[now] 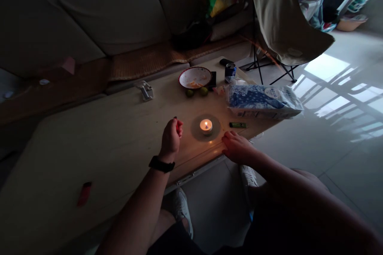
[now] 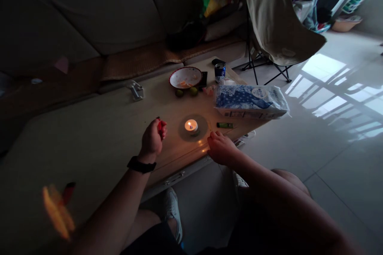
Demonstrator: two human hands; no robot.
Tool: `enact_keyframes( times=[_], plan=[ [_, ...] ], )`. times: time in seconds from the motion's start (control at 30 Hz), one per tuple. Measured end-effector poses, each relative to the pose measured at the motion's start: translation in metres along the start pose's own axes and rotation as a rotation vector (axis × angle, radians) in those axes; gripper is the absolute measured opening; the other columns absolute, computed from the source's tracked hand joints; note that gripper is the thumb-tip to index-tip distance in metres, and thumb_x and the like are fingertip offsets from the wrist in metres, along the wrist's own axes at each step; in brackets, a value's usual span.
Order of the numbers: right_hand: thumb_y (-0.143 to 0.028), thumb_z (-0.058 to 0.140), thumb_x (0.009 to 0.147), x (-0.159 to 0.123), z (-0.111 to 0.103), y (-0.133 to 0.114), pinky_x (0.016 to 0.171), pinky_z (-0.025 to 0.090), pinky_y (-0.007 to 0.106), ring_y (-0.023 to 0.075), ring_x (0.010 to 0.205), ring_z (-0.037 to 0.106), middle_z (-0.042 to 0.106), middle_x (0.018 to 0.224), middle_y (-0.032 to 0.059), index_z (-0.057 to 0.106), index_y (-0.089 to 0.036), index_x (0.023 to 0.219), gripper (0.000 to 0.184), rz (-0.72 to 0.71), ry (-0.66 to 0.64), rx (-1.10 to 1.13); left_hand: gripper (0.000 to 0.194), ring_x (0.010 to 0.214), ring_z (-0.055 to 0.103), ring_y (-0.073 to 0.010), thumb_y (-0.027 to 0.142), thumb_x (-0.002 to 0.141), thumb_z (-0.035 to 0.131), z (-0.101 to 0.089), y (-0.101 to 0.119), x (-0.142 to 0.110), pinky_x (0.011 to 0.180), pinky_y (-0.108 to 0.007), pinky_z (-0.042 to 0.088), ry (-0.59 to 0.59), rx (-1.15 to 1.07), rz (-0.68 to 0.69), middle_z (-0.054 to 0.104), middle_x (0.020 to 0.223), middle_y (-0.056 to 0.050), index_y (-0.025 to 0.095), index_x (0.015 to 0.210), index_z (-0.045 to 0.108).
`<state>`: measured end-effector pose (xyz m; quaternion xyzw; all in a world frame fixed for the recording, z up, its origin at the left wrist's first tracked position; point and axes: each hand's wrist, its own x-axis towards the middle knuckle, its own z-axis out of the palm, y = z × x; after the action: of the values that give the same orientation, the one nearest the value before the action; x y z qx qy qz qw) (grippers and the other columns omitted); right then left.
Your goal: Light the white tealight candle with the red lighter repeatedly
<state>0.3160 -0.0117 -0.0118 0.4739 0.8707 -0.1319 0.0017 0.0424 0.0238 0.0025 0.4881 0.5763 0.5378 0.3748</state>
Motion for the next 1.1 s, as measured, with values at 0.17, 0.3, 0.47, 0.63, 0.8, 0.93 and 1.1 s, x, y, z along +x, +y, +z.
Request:
enact_keyframes(
  times=[0.17,0.3,0.47,0.63,0.8,0.93,1.1],
  plan=[
    [-0.037,0.068,0.090,-0.001,0.001,0.001,0.094,0.049,0.040,0.0312,0.115,0.055,0.063,0.119,0.0160,0.067,-0.016,0.112,0.030,-0.025,0.034,-0.026,0.047,0.044,0.032,-0.0081,0.066,0.094,0.049,-0.014,0.002,0.003,0.042,-0.023,0.028,0.045,-0.313,-0.155,0.038,0.060,0.006,0.022,0.080,0.050],
    [-0.037,0.068,0.090,0.000,0.002,0.000,0.094,0.049,0.040,0.0310,0.113,0.055,0.063,0.118,0.0161,0.067,-0.015,0.111,0.030,-0.029,0.037,-0.033,0.047,0.043,0.032,-0.0074,0.065,0.095,0.050,-0.021,0.004,0.001,0.040,-0.022,0.027,0.044,-0.331,-0.167,0.037,0.059,0.006,0.022,0.078,0.050],
    [-0.036,0.066,0.092,-0.001,0.000,0.000,0.095,0.048,0.039,0.0311,0.113,0.055,0.064,0.118,0.0160,0.066,-0.014,0.111,0.029,-0.023,0.030,-0.039,0.045,0.044,0.031,-0.0063,0.062,0.096,0.052,-0.021,0.005,-0.001,0.040,-0.021,0.027,0.064,-0.373,-0.207,0.038,0.059,0.006,0.020,0.078,0.052],
    [-0.036,0.066,0.092,-0.002,0.000,0.000,0.095,0.048,0.040,0.0312,0.113,0.054,0.063,0.119,0.0170,0.066,-0.014,0.112,0.030,-0.029,0.037,-0.025,0.045,0.043,0.032,-0.0066,0.063,0.095,0.054,-0.019,0.005,-0.001,0.040,-0.022,0.026,0.044,-0.370,-0.184,0.039,0.060,0.006,0.021,0.079,0.051],
    [-0.036,0.066,0.092,-0.001,0.002,0.001,0.093,0.048,0.040,0.0307,0.112,0.054,0.063,0.119,0.0165,0.066,-0.015,0.112,0.030,-0.036,0.037,-0.025,0.045,0.043,0.033,-0.0062,0.062,0.095,0.053,-0.020,0.004,-0.001,0.041,-0.021,0.027,0.034,-0.376,-0.196,0.038,0.059,0.006,0.020,0.079,0.053],
    [-0.037,0.067,0.091,0.000,0.003,0.002,0.093,0.048,0.040,0.0313,0.111,0.054,0.063,0.117,0.0171,0.066,-0.014,0.111,0.031,-0.044,0.041,-0.034,0.043,0.044,0.034,-0.0052,0.058,0.094,0.057,-0.019,0.004,-0.002,0.041,-0.018,0.027,0.046,-0.420,-0.230,0.040,0.059,0.006,0.018,0.078,0.054],
    [-0.037,0.066,0.091,0.000,0.005,0.002,0.092,0.048,0.040,0.0316,0.111,0.054,0.063,0.116,0.0172,0.066,-0.014,0.109,0.029,-0.037,0.058,-0.036,0.042,0.043,0.033,-0.0048,0.055,0.095,0.056,-0.018,0.004,-0.001,0.040,-0.017,0.026,0.048,-0.431,-0.248,0.041,0.058,0.005,0.017,0.077,0.056]
  ],
)
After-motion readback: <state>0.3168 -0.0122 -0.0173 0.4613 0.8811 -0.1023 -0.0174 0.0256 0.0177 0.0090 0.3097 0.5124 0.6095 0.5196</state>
